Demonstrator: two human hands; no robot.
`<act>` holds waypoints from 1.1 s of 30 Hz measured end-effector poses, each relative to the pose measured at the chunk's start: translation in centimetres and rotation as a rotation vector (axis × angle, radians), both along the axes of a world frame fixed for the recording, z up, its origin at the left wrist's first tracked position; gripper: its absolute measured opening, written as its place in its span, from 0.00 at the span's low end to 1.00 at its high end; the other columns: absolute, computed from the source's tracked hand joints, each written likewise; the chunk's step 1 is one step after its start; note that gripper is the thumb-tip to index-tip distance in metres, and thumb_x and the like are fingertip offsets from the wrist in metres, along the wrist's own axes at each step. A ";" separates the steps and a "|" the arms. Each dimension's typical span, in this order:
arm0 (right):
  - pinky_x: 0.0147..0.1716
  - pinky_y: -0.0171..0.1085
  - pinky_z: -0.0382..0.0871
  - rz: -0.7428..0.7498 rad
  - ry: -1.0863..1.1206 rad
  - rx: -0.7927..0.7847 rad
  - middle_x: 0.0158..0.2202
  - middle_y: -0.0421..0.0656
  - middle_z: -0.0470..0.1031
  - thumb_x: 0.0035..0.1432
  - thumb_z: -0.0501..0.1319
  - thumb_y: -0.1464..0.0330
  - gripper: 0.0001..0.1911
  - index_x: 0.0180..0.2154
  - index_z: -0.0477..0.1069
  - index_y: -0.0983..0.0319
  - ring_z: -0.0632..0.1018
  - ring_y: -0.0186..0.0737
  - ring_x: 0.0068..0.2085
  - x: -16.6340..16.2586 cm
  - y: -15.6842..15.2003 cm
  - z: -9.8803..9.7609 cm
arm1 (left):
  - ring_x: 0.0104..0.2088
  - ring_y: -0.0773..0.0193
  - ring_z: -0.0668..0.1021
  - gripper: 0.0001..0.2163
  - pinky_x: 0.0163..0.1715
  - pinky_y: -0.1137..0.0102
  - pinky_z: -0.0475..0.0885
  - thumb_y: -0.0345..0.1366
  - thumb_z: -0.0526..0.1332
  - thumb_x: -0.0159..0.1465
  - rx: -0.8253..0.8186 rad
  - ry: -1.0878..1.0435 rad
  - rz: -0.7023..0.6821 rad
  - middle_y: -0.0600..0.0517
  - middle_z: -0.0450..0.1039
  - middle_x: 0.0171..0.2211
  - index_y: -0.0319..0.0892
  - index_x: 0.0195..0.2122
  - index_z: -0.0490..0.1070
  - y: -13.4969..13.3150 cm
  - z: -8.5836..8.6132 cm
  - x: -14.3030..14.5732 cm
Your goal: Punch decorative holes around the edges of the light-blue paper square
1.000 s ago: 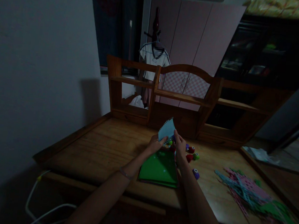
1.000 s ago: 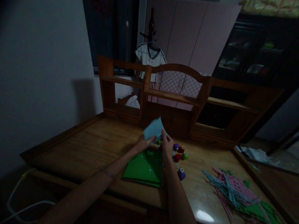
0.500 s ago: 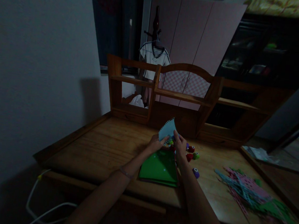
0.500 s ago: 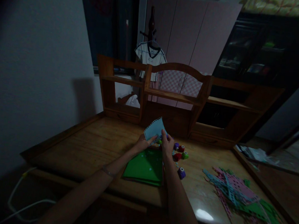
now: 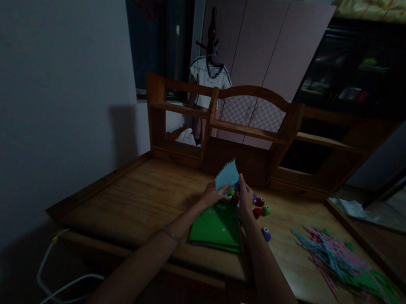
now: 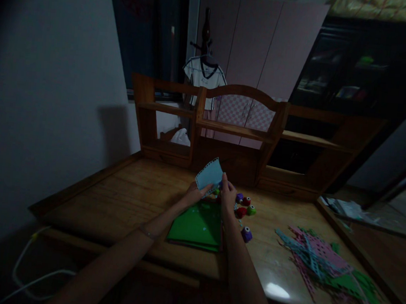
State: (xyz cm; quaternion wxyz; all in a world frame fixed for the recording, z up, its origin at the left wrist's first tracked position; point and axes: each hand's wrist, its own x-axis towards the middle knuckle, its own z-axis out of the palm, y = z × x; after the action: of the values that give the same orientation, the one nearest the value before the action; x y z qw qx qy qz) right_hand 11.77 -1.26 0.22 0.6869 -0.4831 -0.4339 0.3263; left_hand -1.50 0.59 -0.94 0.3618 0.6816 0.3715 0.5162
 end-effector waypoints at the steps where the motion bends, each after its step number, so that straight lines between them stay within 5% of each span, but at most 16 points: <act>1: 0.16 0.32 0.51 -0.003 0.012 -0.001 0.17 0.35 0.61 0.45 0.57 0.45 0.25 0.22 0.63 0.61 0.59 0.29 0.17 0.0 0.0 0.0 | 0.45 0.61 0.75 0.15 0.47 0.68 0.69 0.43 0.58 0.59 0.000 -0.002 0.005 0.49 0.74 0.43 0.40 0.43 0.73 0.0 0.0 0.0; 9: 0.14 0.33 0.50 -0.083 0.119 -0.034 0.16 0.35 0.61 0.47 0.53 0.42 0.27 0.23 0.63 0.60 0.58 0.29 0.15 0.3 -0.2 0.6 | 0.42 0.60 0.76 0.17 0.45 0.68 0.69 0.46 0.58 0.58 -0.034 -0.048 0.094 0.47 0.75 0.40 0.39 0.41 0.74 0.2 0.0 0.0; 15: 0.18 0.32 0.57 -0.119 0.158 0.011 0.20 0.37 0.66 0.48 0.54 0.44 0.26 0.28 0.68 0.61 0.64 0.31 0.19 0.4 -0.1 0.9 | 0.32 0.62 0.77 0.20 0.31 0.73 0.70 0.51 0.55 0.58 -0.105 0.027 0.153 0.48 0.76 0.29 0.38 0.35 0.75 0.4 -0.3 -0.5; 26: 0.24 0.35 0.68 0.079 0.314 -0.021 0.26 0.44 0.73 0.47 0.57 0.46 0.25 0.28 0.69 0.63 0.75 0.39 0.26 -0.1 0.0 1.0 | 0.23 0.66 0.73 0.19 0.23 0.75 0.63 0.51 0.57 0.56 -0.068 0.052 0.170 0.53 0.70 0.18 0.39 0.28 0.75 0.6 0.2 -0.9; 33: 0.31 0.36 0.71 0.123 0.330 0.011 0.28 0.43 0.74 0.49 0.57 0.48 0.22 0.26 0.67 0.61 0.78 0.43 0.34 0.1 -0.5 1.0 | 0.17 0.71 0.66 0.20 0.18 0.77 0.59 0.52 0.61 0.52 -0.087 -0.130 0.168 0.58 0.62 0.15 0.37 0.29 0.72 1.6 -0.3 -1.0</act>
State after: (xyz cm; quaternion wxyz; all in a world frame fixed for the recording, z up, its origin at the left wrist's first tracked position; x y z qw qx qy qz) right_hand 11.86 -1.72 1.27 0.7302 -0.3918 -0.3459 0.4401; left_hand -2.49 2.24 -1.27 0.3697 0.5968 0.4254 0.5711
